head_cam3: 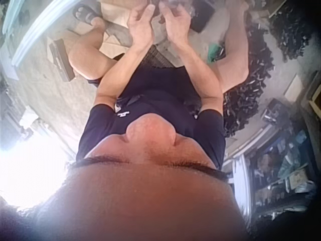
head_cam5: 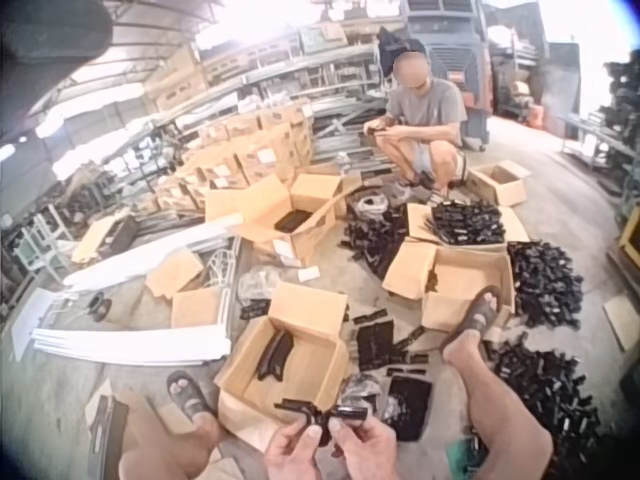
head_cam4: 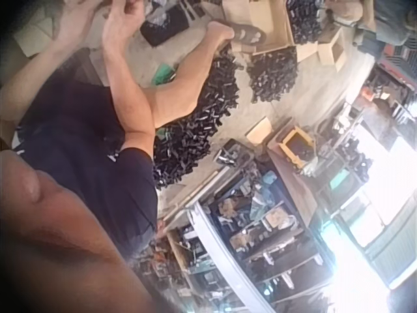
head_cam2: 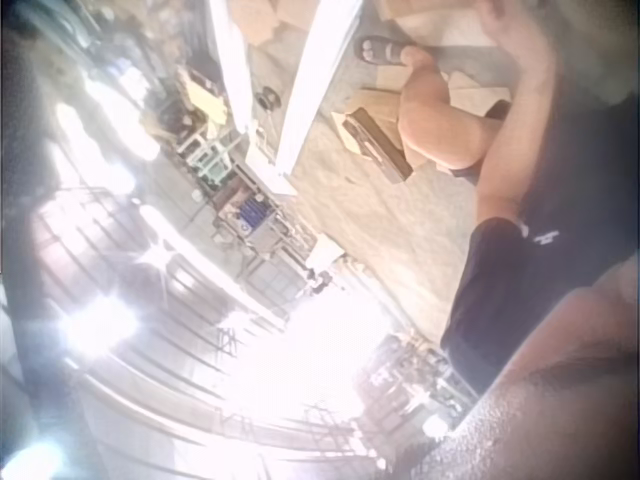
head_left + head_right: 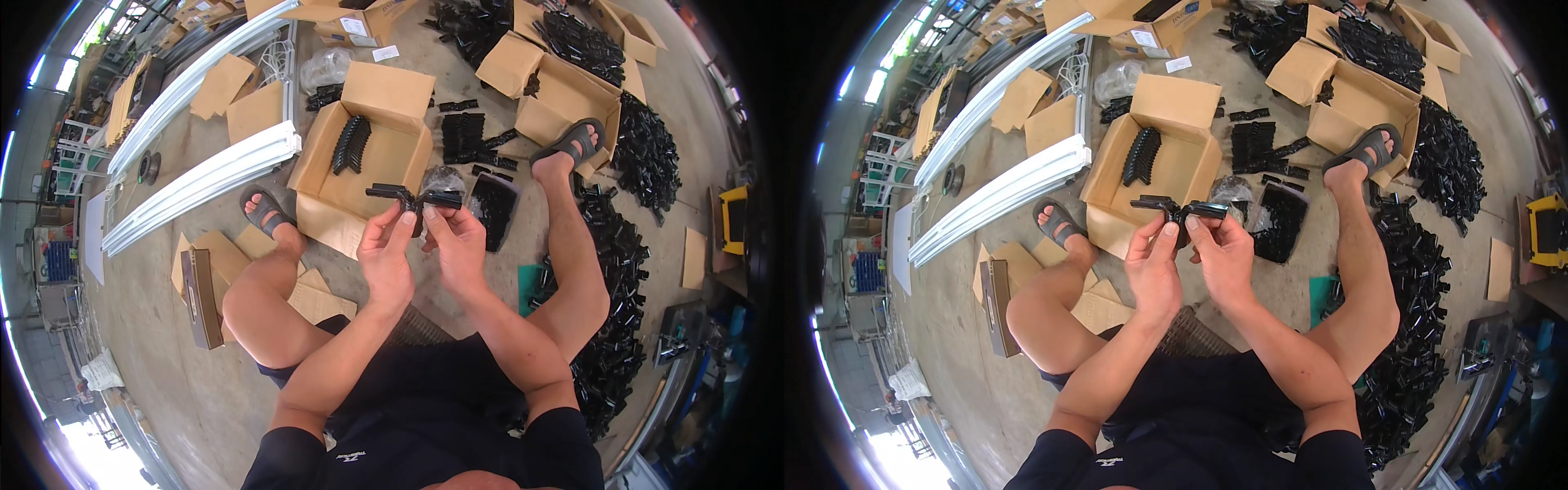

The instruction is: The person picks up black plastic components one by one from various cardboard boxes on the floor, handles them, and then places them into a smaller central container.

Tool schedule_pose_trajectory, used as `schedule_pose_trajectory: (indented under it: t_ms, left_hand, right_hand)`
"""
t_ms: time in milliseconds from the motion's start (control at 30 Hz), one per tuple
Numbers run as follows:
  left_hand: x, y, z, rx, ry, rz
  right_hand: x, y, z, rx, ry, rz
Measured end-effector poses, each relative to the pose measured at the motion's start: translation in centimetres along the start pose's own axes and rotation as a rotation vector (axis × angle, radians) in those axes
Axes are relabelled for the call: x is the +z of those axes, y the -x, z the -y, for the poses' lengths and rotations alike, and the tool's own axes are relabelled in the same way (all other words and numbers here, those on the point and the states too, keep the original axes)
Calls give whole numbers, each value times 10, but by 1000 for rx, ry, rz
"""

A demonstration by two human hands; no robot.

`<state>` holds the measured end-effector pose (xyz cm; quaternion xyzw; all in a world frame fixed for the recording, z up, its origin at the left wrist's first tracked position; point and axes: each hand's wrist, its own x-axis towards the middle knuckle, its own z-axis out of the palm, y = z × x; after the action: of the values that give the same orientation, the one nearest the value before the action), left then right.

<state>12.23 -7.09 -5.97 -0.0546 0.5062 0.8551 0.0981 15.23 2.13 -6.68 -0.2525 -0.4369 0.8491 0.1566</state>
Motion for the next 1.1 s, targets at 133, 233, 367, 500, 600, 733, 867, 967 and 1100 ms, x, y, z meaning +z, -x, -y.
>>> schedule_pose_trajectory:
  t_ms: [133, 233, 367, 500, 600, 733, 867, 967, 1100]
  left_hand:
    - [-2, 0, 4, -8, -3, 20]
    - [-1, -1, 4, -5, 0, 7]
    - [-1, 0, 8, 19, -25, 0]
    - [1, -1, 5, -32, 7, 2]
    - [1, -1, 8, -9, -8, -6]
    - [4, -1, 7, 17, -21, -20]
    - [3, 1, 7, 7, -45, -8]
    - [2, 3, 6, -7, -49, -18]
    - [6, -1, 6, 7, -36, -12]
  right_hand:
    - [2, -1, -1, -26, -36, -1]
    - [1, -1, -3, -8, -37, -11]
    - [0, -2, -8, -18, -6, -25]
    - [-2, -3, -8, -24, -26, -30]
    - [-3, -3, -10, -40, -31, -16]
    - [-2, -5, -10, -49, -58, -6]
    - [-4, -5, -8, -6, -14, -12]
    - [2, -1, -5, -60, -104, -27]
    - [-2, -5, -6, -45, -45, -14]
